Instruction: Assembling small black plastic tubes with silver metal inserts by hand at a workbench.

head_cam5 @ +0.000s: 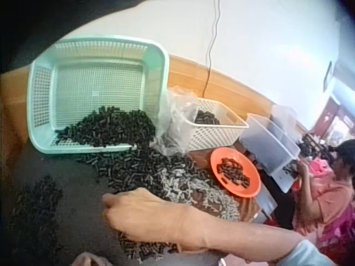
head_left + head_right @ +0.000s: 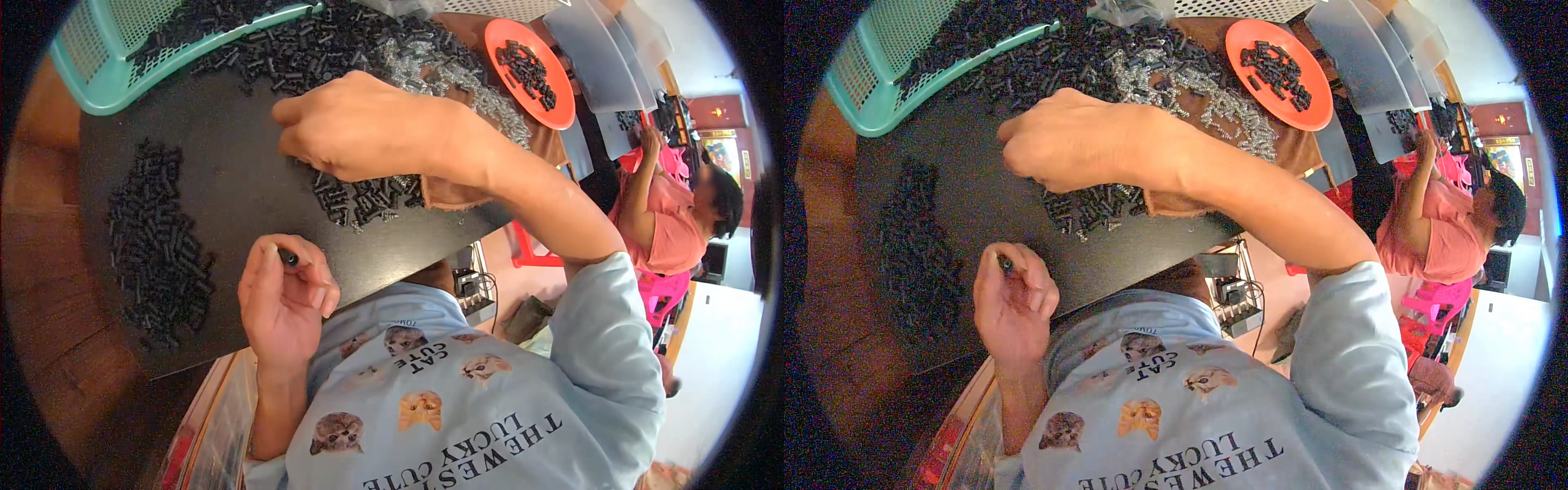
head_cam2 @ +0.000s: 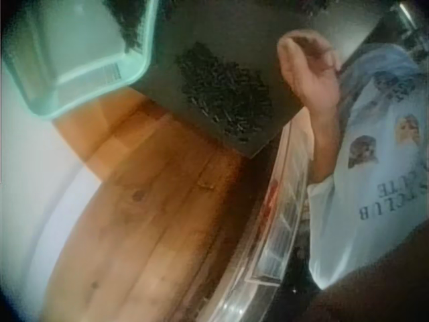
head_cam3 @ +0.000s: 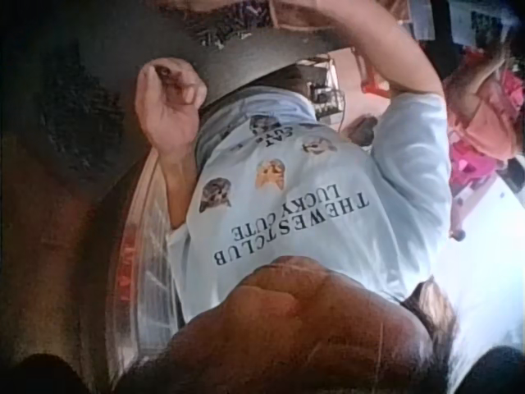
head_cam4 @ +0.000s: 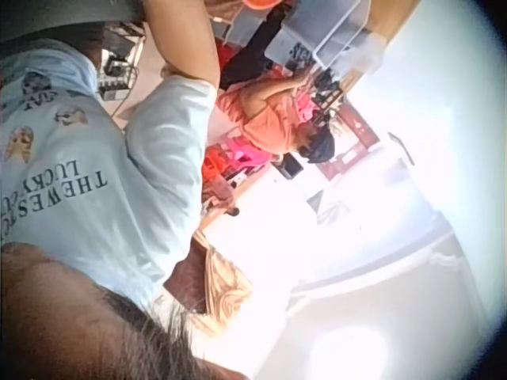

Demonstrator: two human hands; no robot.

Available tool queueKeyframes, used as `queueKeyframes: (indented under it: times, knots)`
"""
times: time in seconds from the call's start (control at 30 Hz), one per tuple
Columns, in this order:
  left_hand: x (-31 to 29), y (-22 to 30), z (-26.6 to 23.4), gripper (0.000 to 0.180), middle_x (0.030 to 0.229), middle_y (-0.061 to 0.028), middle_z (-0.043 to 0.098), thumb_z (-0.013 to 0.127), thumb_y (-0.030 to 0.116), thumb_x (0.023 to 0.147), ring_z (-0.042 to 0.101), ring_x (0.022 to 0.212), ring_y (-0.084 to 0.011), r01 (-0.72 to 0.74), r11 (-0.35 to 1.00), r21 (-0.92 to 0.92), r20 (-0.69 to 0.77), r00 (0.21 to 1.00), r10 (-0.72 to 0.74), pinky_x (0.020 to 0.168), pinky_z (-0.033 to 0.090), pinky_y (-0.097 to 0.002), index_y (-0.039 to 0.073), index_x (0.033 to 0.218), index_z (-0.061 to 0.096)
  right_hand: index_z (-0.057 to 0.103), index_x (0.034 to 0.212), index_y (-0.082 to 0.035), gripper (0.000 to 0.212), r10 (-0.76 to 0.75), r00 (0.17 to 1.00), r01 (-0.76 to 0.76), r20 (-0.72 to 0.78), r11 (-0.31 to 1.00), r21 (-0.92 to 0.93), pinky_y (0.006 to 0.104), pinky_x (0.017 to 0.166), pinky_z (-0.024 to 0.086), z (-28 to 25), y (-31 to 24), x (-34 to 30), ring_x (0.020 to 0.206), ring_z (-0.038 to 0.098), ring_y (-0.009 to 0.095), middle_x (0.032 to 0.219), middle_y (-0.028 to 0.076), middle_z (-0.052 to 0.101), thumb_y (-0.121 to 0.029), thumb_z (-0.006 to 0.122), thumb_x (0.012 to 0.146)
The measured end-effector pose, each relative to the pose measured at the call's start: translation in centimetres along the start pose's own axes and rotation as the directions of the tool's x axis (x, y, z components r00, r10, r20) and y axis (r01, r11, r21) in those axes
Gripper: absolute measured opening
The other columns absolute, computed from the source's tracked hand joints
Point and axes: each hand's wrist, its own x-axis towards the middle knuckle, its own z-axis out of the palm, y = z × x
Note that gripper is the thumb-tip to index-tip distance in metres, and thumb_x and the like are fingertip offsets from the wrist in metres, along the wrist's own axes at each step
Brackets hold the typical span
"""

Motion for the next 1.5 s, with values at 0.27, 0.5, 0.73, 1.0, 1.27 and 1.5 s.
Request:
queueKeyframes:
  times: [0.27, 0.5, 0.73, 1.0, 1.27, 1.5]
  knots:
    - [0.4, -0.2, 0.0, 0.03, 0.077, -0.0118, 0.055, 0.034, 0.025, 0.105, 0.044, 0.056, -0.0111, -0.011, 1.0, -0.016, 0.002, 1.0, 0.011, 0.048, 0.039, -0.0266, 0.002, 0.095, 0.05, 0.069, 0.08, 0.0, 0.013, -0.025, 0.998, 0.032, 0.063, 0.993, -0.112, 0.0433, 0.065, 0.057, -0.1, -0.3, 0.6, 0.083, 0.068, 0.035, 0.089, 0.014, 0.067, -0.007, 0.064, 0.07]
    - [0.5, -0.3, -0.1, 0.031, 0.076, -0.0117, 0.054, 0.035, 0.026, 0.105, 0.044, 0.056, -0.0116, -0.025, 0.999, -0.019, -0.011, 1.0, 0.025, 0.048, 0.039, -0.027, 0.001, 0.096, 0.05, 0.059, 0.081, 0.0, 0.015, -0.002, 1.0, 0.003, -0.02, 0.997, 0.074, 0.0439, 0.063, 0.054, -0.3, -1.4, -0.8, 0.079, 0.065, 0.035, 0.088, 0.015, 0.062, -0.013, 0.063, 0.074]
    - [-0.4, -0.6, 0.5, 0.03, 0.073, -0.011, 0.054, 0.035, 0.027, 0.105, 0.043, 0.055, -0.0127, -0.055, 0.995, 0.08, -0.11, 0.992, 0.063, 0.049, 0.039, -0.0281, 0.001, 0.099, 0.049, 0.052, 0.082, 0.003, 0.016, 0.05, 0.989, -0.097, 0.142, 0.934, 0.345, 0.0438, 0.063, 0.051, -1.4, -5.8, -3.1, 0.077, 0.063, 0.036, 0.081, 0.018, 0.058, -0.012, 0.058, 0.079]
    - [-0.4, -0.6, 0.9, 0.029, 0.072, -0.0079, 0.053, 0.036, 0.028, 0.106, 0.04, 0.054, -0.0093, -0.042, 0.996, 0.083, -0.111, 0.992, 0.051, 0.048, 0.036, -0.0258, 0.002, 0.1, 0.049, 0.058, 0.089, 0.003, 0.011, 0.113, 0.952, 0.094, -0.284, 0.776, 0.624, 0.0376, 0.059, 0.048, 1.0, -5.3, -4.7, 0.07, 0.06, 0.029, 0.083, 0.013, 0.058, 0.001, 0.06, 0.079]
    - [-0.5, -0.9, 2.4, 0.031, 0.073, -0.0062, 0.053, 0.036, 0.032, 0.106, 0.042, 0.056, -0.0093, -0.007, 0.992, 0.125, -0.108, 0.994, 0.021, 0.049, 0.037, -0.0257, 0.005, 0.1, 0.05, 0.06, 0.085, 0.001, 0.011, 0.368, 0.912, -0.067, -0.18, 0.568, 0.82, 0.0351, 0.058, 0.048, -0.3, -6.6, -6.4, 0.066, 0.062, 0.024, 0.075, 0.012, 0.059, -0.007, 0.067, 0.081]
    - [-0.2, -1.6, 2.4, 0.03, 0.077, -0.0047, 0.052, 0.037, 0.033, 0.106, 0.042, 0.058, -0.0096, -0.043, 0.995, 0.095, -0.087, 0.995, 0.051, 0.051, 0.038, -0.0258, 0.006, 0.1, 0.049, 0.061, 0.087, 0.0, 0.008, 0.407, 0.877, 0.03, -0.254, 0.482, 0.876, 0.0315, 0.059, 0.049, 0.6, -7.1, -7.1, 0.069, 0.063, 0.017, 0.077, 0.008, 0.061, -0.005, 0.066, 0.084]
